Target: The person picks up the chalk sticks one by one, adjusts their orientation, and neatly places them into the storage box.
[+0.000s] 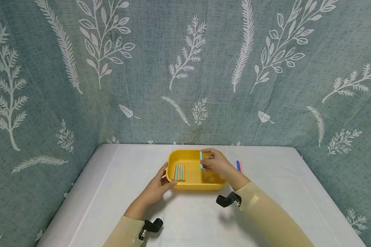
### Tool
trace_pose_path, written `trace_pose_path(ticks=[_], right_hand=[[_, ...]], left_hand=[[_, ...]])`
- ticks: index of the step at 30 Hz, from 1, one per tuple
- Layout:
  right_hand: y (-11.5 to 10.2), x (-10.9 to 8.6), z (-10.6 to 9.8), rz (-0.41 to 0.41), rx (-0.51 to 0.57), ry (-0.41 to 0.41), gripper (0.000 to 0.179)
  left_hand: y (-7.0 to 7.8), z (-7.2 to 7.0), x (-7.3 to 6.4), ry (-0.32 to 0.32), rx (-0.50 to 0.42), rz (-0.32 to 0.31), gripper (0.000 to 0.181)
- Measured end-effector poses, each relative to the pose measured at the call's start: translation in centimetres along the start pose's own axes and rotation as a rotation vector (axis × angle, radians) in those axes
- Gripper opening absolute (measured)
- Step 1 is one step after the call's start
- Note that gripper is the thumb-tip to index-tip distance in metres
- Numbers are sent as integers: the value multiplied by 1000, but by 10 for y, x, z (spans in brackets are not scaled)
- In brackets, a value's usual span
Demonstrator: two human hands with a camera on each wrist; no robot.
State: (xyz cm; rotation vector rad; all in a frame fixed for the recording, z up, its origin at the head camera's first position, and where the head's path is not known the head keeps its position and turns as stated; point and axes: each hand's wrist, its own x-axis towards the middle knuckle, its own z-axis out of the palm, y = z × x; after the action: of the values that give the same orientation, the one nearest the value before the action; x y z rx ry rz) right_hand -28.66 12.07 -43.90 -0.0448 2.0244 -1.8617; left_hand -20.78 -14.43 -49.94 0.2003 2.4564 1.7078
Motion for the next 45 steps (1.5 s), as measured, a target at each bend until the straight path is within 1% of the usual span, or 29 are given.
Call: trace_pose_path(ticks=[3,8,15,19,25,30,37,40,45], right_hand=[[4,6,7,19,-21,13,53],[12,16,15,32,-31,3,51],[16,21,28,40,-27,-8,51],[20,24,36,47,-56,-1,50],[26,30,45,96,-99,-1,47],[32,35,48,119,-135,16,46],[35,36,49,157,-166,39,46],[37,37,50,167,-177,47,46],[38,37,51,160,-190,56,46]], left_hand=[[0,-1,0,1,0,-6,90],[-1,-1,0,2,15,-14,92],[-1,-1,0,-3,-15,0,91],[1,-2,-2,-18,-26,10,90],[2,-2,-3,-19,-10,4,91],[0,-1,-1,-16,0,5,91],[1,-1,-2,-12,4,-19,92],[1,-1,-2,-11,1,-15,92],[1,-1,-2,-11,6,-2,92]])
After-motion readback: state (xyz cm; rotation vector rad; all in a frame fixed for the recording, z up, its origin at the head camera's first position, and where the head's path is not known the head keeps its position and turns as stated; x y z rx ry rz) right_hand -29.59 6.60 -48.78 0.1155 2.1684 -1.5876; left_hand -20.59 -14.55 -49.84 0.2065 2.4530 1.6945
